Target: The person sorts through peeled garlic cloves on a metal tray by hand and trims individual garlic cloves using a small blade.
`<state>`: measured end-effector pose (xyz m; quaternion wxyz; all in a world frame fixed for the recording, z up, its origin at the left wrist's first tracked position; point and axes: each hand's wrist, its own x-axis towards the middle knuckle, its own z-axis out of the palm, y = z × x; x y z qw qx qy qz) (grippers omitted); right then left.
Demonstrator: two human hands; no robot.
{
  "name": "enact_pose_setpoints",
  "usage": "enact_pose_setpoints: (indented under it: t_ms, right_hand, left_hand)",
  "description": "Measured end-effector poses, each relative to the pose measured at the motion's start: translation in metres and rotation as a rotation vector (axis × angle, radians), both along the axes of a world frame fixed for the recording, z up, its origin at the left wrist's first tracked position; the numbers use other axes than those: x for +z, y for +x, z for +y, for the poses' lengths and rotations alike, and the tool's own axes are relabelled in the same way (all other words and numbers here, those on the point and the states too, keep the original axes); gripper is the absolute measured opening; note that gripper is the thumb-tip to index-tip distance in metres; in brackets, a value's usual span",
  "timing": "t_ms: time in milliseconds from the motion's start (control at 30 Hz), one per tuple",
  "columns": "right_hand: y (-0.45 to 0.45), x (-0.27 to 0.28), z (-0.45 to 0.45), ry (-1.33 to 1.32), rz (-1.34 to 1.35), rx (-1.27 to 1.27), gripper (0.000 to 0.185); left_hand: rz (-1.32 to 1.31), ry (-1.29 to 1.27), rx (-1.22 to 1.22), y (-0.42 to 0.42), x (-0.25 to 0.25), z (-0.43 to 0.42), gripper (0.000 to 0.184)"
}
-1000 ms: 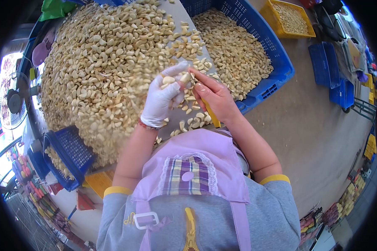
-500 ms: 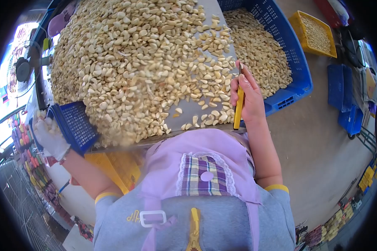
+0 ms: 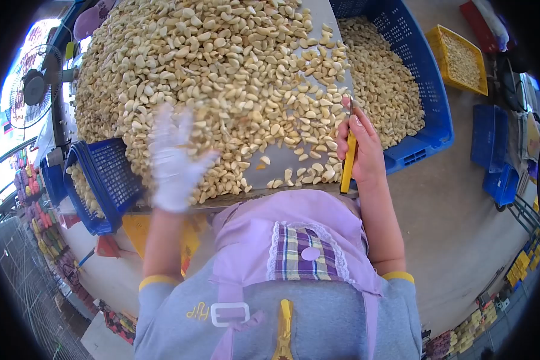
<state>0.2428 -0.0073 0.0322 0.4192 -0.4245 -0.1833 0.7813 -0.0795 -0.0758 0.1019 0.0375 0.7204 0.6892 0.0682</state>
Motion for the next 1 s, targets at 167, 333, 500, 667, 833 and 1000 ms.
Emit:
enact_pose_setpoints:
  t_ms: [167,333,500,667,833,1000]
  right_hand:
    - [0.006,-0.005,-0.002,-0.036,-0.002,-0.04,0.039]
    - [0.003,-0.006,0.003,-0.042,0.011,-0.057,0.039]
    - [0.008,0.004,0.003,-0.001,-0.009,-0.085,0.038]
    - [0.038,0.011,0.005,-0.008,-0.069,-0.257,0.039]
    - [0.05,-0.001,0.003,0.107,-0.309,-0.23,0.041]
    - [0.005,-0.029,-0.003,0.956,-1.138,0.183,0.047]
  left_hand:
    - [0.043,-0.053,-0.061,0.06,-0.099,0.025,0.091]
    - [-0.158,0.035,-0.226,0.113,-0.121,0.077,0.07]
    - [-0.334,0.029,-0.279,0.163,-0.125,0.14,0.055]
    - [-0.654,-0.047,-0.236,0.137,-0.067,0.16,0.047]
    - [-0.574,0.152,-0.02,0.056,-0.06,0.164,0.041]
    - [-0.863,0.045,0.205,0.021,-0.083,0.141,0.036]
